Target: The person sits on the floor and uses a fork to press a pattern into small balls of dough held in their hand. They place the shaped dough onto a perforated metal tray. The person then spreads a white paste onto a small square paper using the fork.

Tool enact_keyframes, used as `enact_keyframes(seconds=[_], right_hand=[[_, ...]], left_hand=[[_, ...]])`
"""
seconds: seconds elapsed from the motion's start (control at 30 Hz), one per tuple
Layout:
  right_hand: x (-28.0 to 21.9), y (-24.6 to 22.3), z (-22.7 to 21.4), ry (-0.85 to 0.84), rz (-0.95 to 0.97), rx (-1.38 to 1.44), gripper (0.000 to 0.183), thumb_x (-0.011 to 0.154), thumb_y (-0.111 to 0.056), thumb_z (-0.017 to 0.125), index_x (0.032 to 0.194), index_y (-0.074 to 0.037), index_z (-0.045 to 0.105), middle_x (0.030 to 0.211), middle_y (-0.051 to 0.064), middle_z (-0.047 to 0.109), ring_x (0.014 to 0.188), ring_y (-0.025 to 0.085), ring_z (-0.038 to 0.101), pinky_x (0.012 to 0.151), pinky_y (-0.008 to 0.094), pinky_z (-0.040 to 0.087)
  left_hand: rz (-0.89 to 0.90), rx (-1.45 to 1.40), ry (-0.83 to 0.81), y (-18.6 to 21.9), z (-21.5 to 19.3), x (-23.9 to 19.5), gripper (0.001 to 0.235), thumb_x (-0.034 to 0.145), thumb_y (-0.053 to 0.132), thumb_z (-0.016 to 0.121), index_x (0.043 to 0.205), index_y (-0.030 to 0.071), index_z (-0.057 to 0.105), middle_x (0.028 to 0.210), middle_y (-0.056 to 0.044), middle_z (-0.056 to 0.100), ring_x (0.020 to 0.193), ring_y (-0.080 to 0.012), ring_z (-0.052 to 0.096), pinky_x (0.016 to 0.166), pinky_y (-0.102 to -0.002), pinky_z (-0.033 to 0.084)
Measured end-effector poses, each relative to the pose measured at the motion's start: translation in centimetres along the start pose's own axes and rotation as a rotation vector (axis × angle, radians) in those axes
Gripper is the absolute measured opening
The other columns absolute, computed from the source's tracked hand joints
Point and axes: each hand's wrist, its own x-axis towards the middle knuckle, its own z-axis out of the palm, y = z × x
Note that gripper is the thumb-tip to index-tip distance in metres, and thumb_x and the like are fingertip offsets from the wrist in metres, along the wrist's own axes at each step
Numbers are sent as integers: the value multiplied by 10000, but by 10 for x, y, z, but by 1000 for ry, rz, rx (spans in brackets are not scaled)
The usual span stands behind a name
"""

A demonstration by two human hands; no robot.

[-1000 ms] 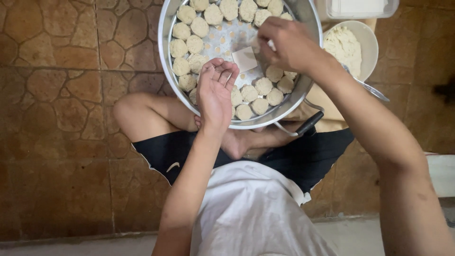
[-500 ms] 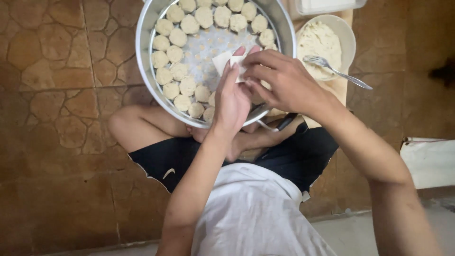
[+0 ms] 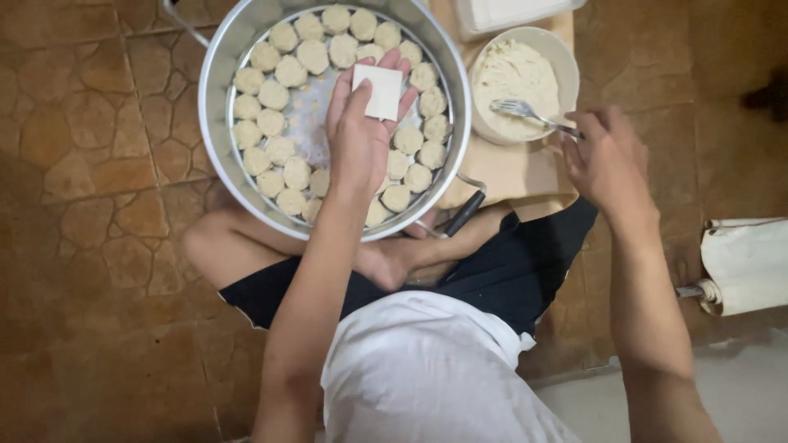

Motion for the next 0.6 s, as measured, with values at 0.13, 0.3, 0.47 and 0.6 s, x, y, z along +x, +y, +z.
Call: enact_keyframes(seconds=[0.13,0.3,0.47,0.6], right_hand=[[-2,12,14,14,-2,-41,385,1000,-125,619,1377,-64,662,1136,193,573,856,464,627,564,601,524],[4,15,20,144,-154,-234,240,1013,-139,629,1228,-158,732,991,97,607,590,324,617,344,447,459],[21,29,30,277,-239,-470,170,816,-81,629,966,-158,639,823,5,580,727,210,588,477,332,422],[36,35,10,274,-242,-600,203,819,-96,602,976,-170,706,834,-13,663,760,166,607,633,297,423]], left_hand=[[-59,109,-52,-27,13,28,109,1047,82,449,1148,40,445,1387,-357,587,1295,-460,606,1034,-534,570],[-199,410,40,-45,38,45,141,1018,116,458,1125,30,488,1218,-275,736,1112,-344,753,899,-403,658],[-167,492,-32,-52,56,56,92,1015,88,439,1067,31,488,1184,-303,745,1083,-359,773,839,-341,655],[-165,542,-117,-72,56,70,123,1029,139,457,1052,42,530,1242,-261,735,1151,-318,749,903,-330,641]])
